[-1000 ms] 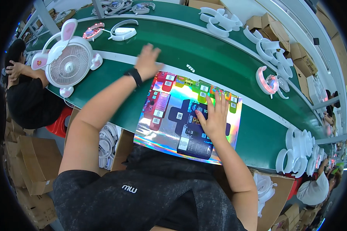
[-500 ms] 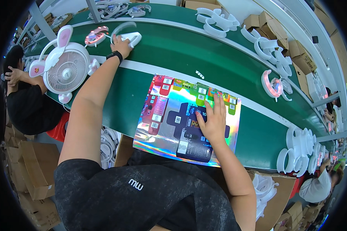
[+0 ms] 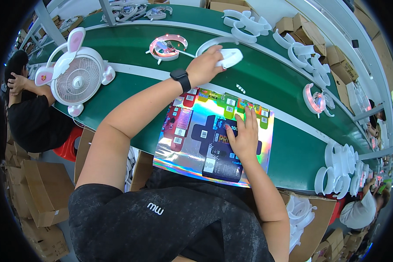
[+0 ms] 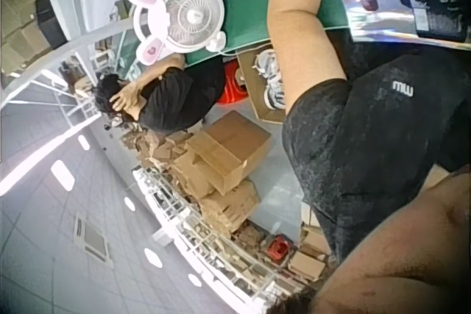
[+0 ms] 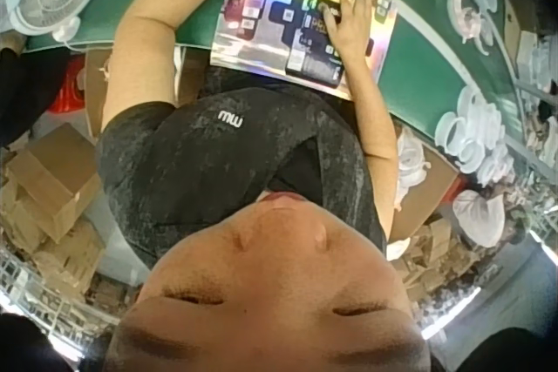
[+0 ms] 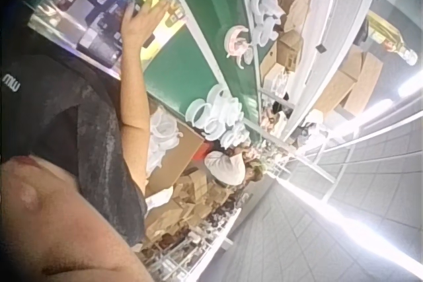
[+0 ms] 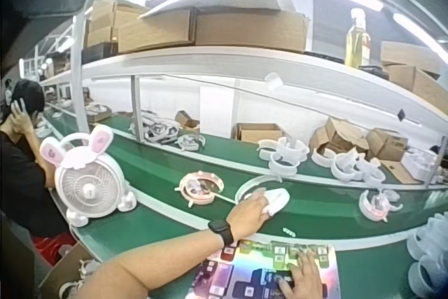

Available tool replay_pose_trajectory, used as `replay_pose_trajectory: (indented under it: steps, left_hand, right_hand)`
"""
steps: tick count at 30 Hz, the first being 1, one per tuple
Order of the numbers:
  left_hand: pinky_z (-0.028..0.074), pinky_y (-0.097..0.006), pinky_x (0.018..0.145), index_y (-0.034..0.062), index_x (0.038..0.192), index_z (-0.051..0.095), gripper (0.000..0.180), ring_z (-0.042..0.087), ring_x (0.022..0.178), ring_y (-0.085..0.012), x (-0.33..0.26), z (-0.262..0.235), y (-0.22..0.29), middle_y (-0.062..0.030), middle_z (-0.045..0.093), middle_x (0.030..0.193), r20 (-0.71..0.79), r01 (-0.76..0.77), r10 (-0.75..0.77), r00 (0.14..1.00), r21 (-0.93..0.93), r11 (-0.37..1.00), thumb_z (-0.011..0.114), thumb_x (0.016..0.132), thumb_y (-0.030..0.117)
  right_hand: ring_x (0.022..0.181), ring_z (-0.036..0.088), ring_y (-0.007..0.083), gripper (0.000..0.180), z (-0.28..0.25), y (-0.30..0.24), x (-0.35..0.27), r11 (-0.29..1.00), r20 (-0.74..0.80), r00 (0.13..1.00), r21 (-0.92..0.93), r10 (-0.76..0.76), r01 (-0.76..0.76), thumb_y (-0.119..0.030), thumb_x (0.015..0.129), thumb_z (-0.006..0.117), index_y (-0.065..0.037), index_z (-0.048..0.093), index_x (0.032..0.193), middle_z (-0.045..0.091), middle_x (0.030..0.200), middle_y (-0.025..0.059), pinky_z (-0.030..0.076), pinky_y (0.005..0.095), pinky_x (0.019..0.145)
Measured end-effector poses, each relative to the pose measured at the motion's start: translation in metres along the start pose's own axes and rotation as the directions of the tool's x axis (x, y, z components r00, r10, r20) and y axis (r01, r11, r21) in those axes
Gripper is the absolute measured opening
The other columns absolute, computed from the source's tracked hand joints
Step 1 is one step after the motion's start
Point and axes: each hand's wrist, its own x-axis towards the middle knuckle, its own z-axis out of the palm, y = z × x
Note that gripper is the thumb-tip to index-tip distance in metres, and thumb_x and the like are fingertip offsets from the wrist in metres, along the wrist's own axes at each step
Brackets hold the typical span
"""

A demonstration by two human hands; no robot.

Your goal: Assembling circular LED ring light components and connecting internal wiring at a factory workstation.

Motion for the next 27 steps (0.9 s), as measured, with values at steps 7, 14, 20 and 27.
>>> replay_pose_trajectory:
  steps: [7, 14, 20, 27]
  left_hand:
    - [0.042, -0.046, 0.103, 0.0023, 0.098, 0.065, 0.02, 0.059, 0.113, -0.0348, 0.031, -0.037, -0.053, -0.0198, 0.051, 0.135, 0.002, -0.234, 0.285, 0.958, 0.577, 0.782, 0.059, 0.079, 0.005]
    - [0.041, -0.043, 0.105, 0.002, 0.116, 0.064, 0.036, 0.052, 0.124, -0.0376, 0.002, -0.059, -0.153, -0.0211, 0.05, 0.14, 0.13, 0.001, -0.052, 0.99, 0.359, 0.933, 0.062, 0.083, 0.013]
    - [0.045, -0.041, 0.098, -0.0028, 0.119, 0.062, 0.047, 0.058, 0.116, -0.0391, 0.007, -0.08, -0.206, -0.0266, 0.059, 0.126, -0.334, 0.572, -0.549, 0.766, -0.034, 0.819, 0.061, 0.087, 0.032]
    - [0.049, -0.047, 0.087, 0.0017, 0.104, 0.069, 0.039, 0.063, 0.099, -0.0334, 0.028, -0.041, -0.193, -0.0191, 0.068, 0.098, 0.094, 0.808, -0.838, 0.538, -0.34, 0.481, 0.06, 0.087, 0.036]
  right_hand:
    - [0.138, 0.034, 0.0417, 0.043, -0.001, 0.001, -0.002, 1.0, -0.002, 1.0, 0.02, 0.007, -0.007, -0.03, 0.086, 0.066, 0.0, 0.064, 0.117, 0.042, 0.144, 0.0234, 0.031, 0.0484, 0.111]
    - [0.137, 0.035, 0.0414, 0.043, -0.002, 0.0, 0.001, 0.998, 0.019, 1.0, 0.053, 0.02, -0.021, -0.03, 0.085, 0.067, 0.001, 0.064, 0.116, 0.043, 0.143, 0.0233, 0.032, 0.0472, 0.111]
    - [0.137, 0.035, 0.0411, 0.043, -0.003, -0.002, 0.002, 0.998, 0.01, 1.0, 0.057, 0.01, -0.011, -0.03, 0.085, 0.067, 0.0, 0.064, 0.116, 0.043, 0.143, 0.0232, 0.033, 0.0469, 0.111]
    - [0.138, 0.034, 0.0403, 0.042, -0.003, 0.006, -0.001, 0.996, 0.01, 0.997, 0.049, 0.075, -0.075, -0.029, 0.085, 0.067, 0.0, 0.064, 0.115, 0.043, 0.144, 0.0222, 0.033, 0.0471, 0.111]
